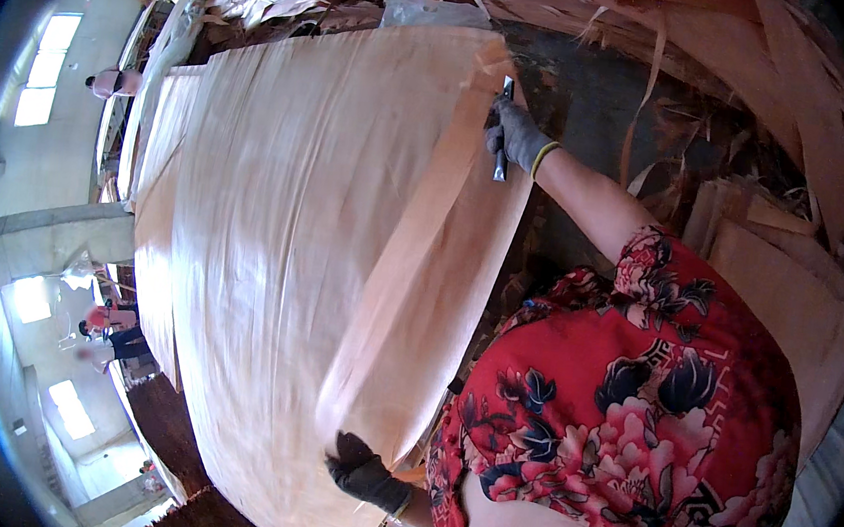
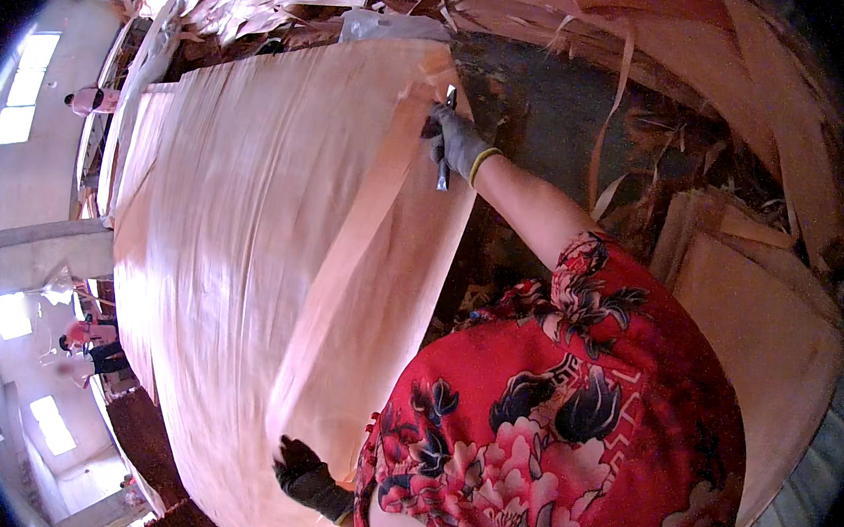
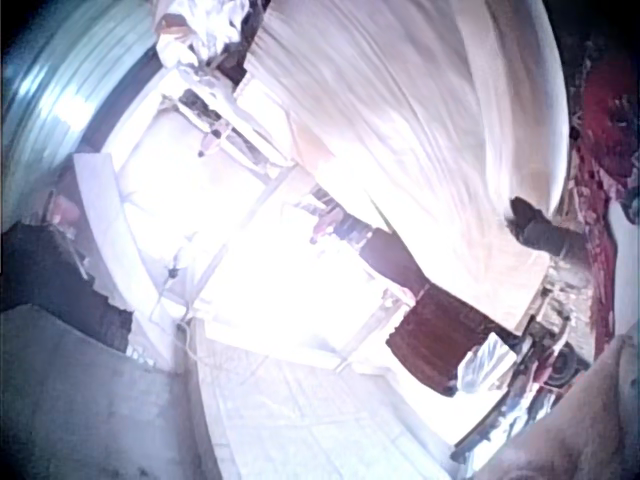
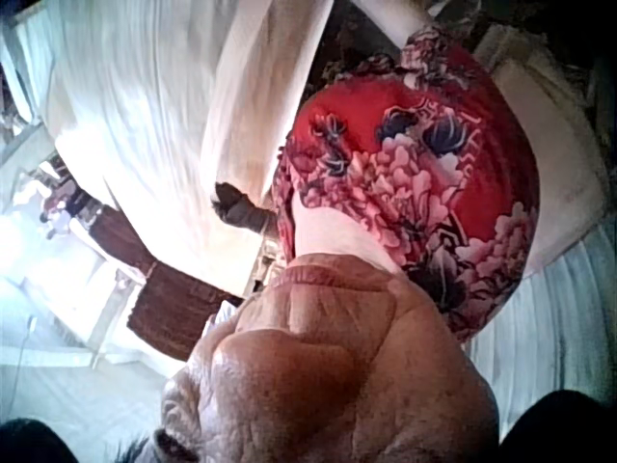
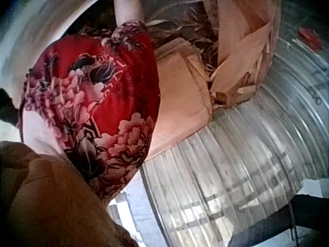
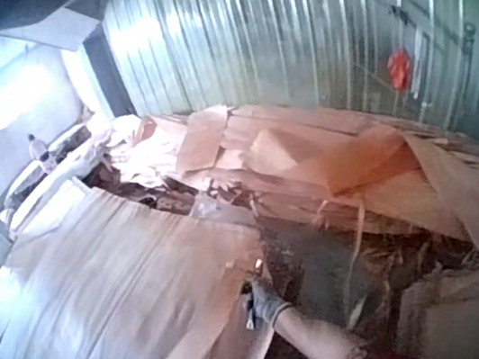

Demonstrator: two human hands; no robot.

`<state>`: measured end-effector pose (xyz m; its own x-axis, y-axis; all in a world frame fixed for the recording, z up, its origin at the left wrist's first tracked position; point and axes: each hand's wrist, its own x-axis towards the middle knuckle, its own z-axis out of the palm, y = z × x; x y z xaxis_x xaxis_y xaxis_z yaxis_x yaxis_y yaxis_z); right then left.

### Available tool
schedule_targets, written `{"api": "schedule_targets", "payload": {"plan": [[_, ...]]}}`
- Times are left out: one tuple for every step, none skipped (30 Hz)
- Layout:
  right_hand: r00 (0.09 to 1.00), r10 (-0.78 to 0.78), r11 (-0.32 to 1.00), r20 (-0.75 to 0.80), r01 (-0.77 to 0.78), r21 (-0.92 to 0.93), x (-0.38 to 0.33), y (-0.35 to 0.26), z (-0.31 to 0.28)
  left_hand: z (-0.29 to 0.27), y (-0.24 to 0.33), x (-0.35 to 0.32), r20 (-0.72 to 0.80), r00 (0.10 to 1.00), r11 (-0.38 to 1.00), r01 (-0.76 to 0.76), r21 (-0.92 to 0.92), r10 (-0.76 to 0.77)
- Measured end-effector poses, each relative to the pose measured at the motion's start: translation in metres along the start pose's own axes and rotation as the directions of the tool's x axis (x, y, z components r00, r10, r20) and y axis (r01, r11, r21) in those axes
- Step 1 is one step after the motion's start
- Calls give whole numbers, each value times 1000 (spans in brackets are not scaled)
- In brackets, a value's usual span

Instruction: The person uses a utility knife to cut a large sheet of light-colored material on a workbench. They trim the edges, peel away excess strips, and stack the cut pieces. A forklift and other workers are visible in the background.

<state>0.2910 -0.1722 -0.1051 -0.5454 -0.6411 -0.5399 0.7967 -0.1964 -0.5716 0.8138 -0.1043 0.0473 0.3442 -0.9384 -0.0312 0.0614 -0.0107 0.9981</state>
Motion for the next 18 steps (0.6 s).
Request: {"api": "schedule_targets", "payload": {"plan": [[1000,17,999,-25,-16,33,-7,-4,6,-11,6,6,-14,997,975,72,-212,-76],[999,41,998,-11,-40,44,-7,-6,2,-26,14,14,-2,988,899,139,-414,-153],[998,67,996,9,-67,53,-4,-9,0,-54,11,26,102,992,996,-68,-60,74],[995,92,994,28,-94,61,-2,-10,-2,-82,7,37,204,928,855,-367,366,311],[996,92,993,18,-93,70,-3,-4,2,-116,4,44,273,813,563,-561,607,515],[997,80,993,-6,-79,82,-4,-3,1,-118,9,41,196,854,648,-498,576,481],[997,68,993,-28,-65,96,-4,-3,0,-117,17,38,120,887,727,-436,530,445],[998,65,995,-27,-62,81,-5,-3,-3,-116,25,36,46,914,797,-376,473,404],[998,69,996,-13,-68,62,-3,-1,-4,-125,35,38,87,899,665,-379,644,428],[997,74,996,1,-74,43,-1,1,-7,-151,40,52,-56,953,950,-288,121,297],[996,90,996,3,-90,23,1,3,-8,-175,46,65,-199,968,850,-232,-473,153],[996,93,996,2,-93,-10,-2,4,-8,-176,59,74,-313,938,875,-275,-399,153],[995,96,994,2,-96,-44,-6,6,-9,-199,68,85,-187,941,884,-330,-330,281],[995,97,992,10,-96,-76,-11,7,-7,-219,79,94,-56,914,873,-402,-277,403],[996,73,985,48,-64,-161,-22,5,-4,-203,92,97,-24,868,862,-495,-104,496],[995,50,970,88,-27,-242,-35,3,-3,-185,110,104,23,822,810,-566,154,569],[994,61,963,94,-34,-268,-40,0,-3,-161,134,106,99,764,671,-613,417,637],[993,74,954,95,-43,-296,-44,0,-5,-143,154,106,202,711,480,-629,611,674]]}}
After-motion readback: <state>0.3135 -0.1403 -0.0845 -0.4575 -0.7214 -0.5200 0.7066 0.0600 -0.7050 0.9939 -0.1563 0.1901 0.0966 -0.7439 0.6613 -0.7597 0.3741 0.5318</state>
